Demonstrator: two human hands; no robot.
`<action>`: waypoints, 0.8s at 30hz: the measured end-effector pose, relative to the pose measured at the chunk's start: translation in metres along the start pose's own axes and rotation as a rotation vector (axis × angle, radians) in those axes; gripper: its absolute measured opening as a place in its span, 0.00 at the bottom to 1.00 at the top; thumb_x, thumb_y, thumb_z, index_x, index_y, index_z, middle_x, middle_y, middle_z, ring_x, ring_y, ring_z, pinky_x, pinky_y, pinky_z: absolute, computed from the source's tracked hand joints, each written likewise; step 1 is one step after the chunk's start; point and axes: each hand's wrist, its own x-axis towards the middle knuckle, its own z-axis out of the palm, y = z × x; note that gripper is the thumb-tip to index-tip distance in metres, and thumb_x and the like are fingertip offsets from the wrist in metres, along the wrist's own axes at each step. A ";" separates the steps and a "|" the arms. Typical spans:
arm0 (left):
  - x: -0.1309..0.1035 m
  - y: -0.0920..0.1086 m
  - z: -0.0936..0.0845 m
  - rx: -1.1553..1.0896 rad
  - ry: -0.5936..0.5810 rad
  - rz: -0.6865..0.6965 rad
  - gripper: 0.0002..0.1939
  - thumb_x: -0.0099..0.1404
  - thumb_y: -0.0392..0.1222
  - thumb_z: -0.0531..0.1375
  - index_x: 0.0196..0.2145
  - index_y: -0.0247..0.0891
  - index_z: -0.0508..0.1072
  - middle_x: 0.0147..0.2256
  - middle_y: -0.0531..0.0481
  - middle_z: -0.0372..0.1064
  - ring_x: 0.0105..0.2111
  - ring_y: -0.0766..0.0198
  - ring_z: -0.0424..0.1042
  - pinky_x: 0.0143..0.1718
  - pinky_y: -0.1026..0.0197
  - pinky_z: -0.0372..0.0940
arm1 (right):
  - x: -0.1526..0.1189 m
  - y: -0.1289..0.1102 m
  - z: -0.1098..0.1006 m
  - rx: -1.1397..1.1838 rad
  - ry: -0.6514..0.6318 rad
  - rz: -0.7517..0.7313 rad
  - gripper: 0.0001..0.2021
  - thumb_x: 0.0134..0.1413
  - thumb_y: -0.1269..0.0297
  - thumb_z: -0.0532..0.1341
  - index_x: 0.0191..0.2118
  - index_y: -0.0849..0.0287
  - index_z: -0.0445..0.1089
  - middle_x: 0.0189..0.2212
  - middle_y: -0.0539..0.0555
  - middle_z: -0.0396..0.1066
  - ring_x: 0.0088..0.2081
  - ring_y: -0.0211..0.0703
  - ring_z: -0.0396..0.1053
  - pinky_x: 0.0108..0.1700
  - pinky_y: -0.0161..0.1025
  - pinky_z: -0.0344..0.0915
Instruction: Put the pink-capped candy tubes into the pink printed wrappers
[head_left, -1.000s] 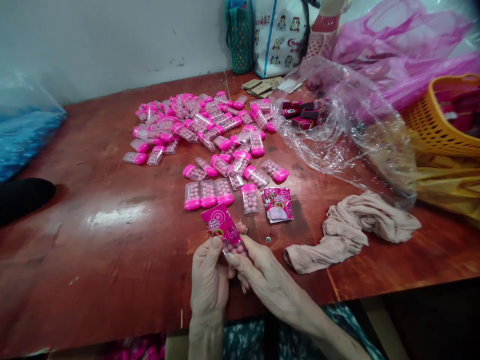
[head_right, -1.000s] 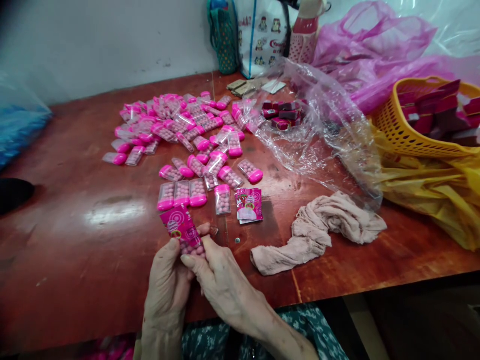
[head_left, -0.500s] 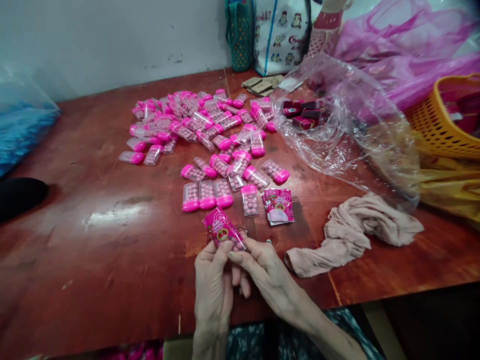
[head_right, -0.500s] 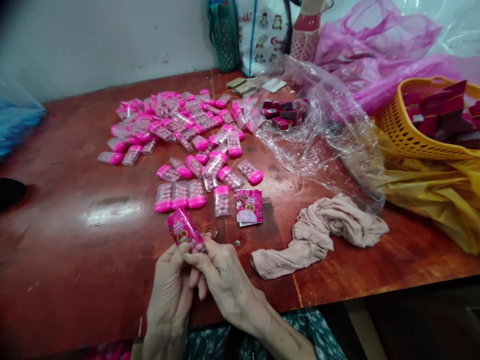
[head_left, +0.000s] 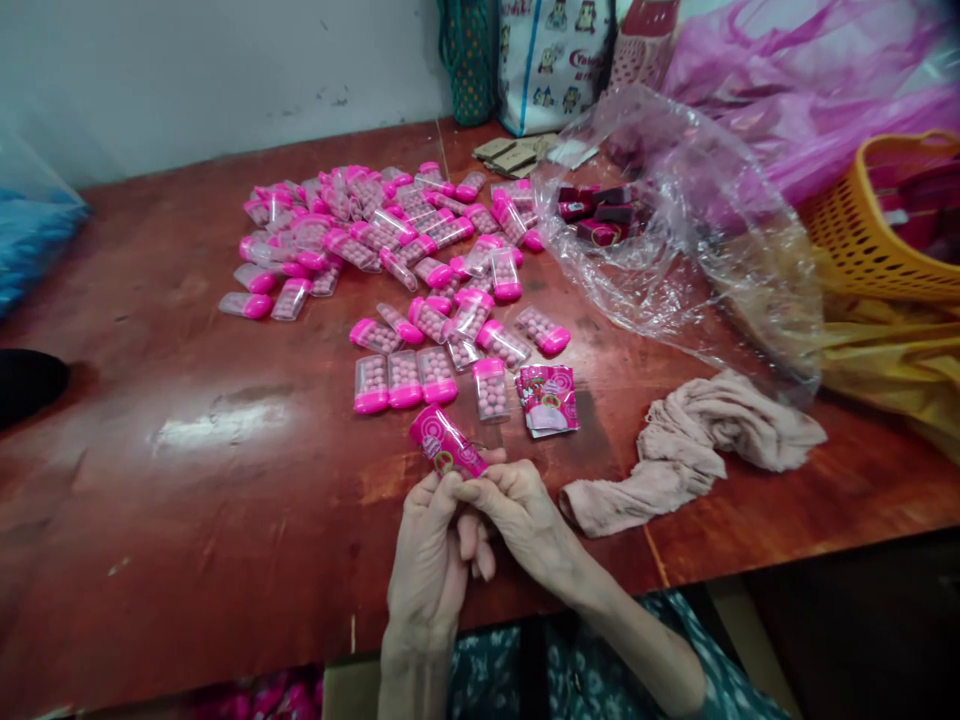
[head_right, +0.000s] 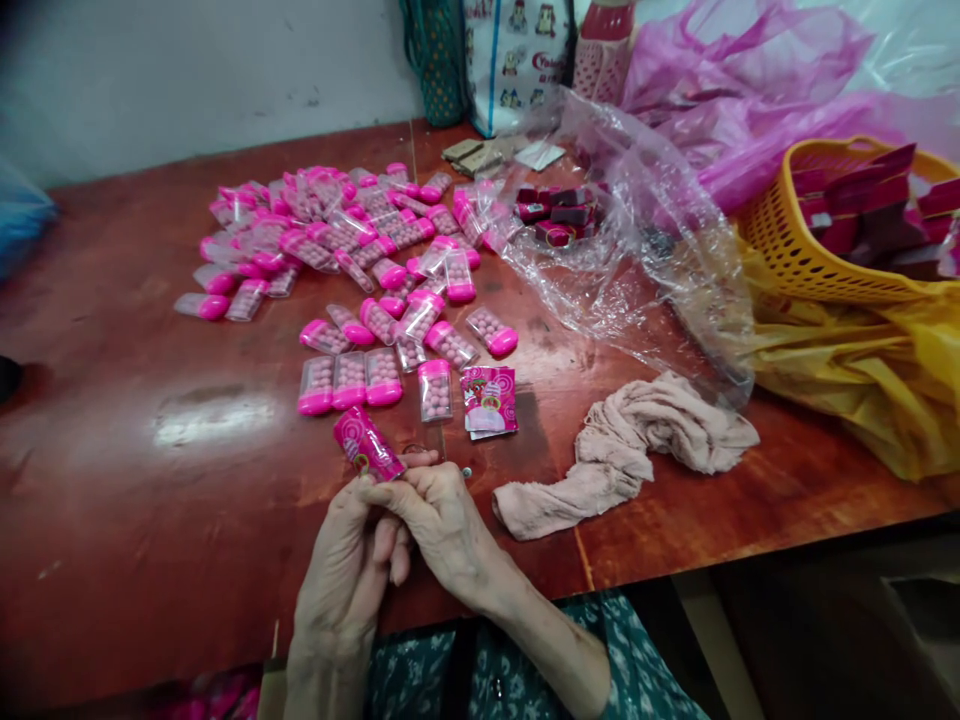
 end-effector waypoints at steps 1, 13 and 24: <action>0.000 0.001 -0.001 0.003 0.003 0.002 0.16 0.60 0.45 0.55 0.38 0.30 0.74 0.09 0.60 0.52 0.08 0.73 0.55 0.08 0.72 0.53 | 0.000 0.000 0.000 -0.028 0.006 -0.007 0.24 0.56 0.53 0.54 0.16 0.63 0.66 0.08 0.47 0.60 0.11 0.30 0.58 0.18 0.28 0.56; -0.015 0.009 -0.013 0.123 0.164 0.250 0.04 0.57 0.37 0.59 0.28 0.34 0.73 0.15 0.56 0.61 0.17 0.72 0.60 0.18 0.69 0.60 | -0.002 -0.002 0.003 -0.141 -0.026 -0.067 0.16 0.58 0.54 0.52 0.28 0.62 0.64 0.18 0.46 0.64 0.15 0.28 0.57 0.19 0.27 0.54; -0.014 0.023 -0.015 0.064 0.300 0.439 0.16 0.52 0.35 0.64 0.40 0.41 0.72 0.34 0.52 0.73 0.30 0.68 0.70 0.33 0.66 0.66 | -0.006 -0.002 0.006 -0.269 -0.044 0.007 0.19 0.58 0.50 0.50 0.26 0.62 0.63 0.17 0.47 0.62 0.16 0.29 0.57 0.19 0.28 0.53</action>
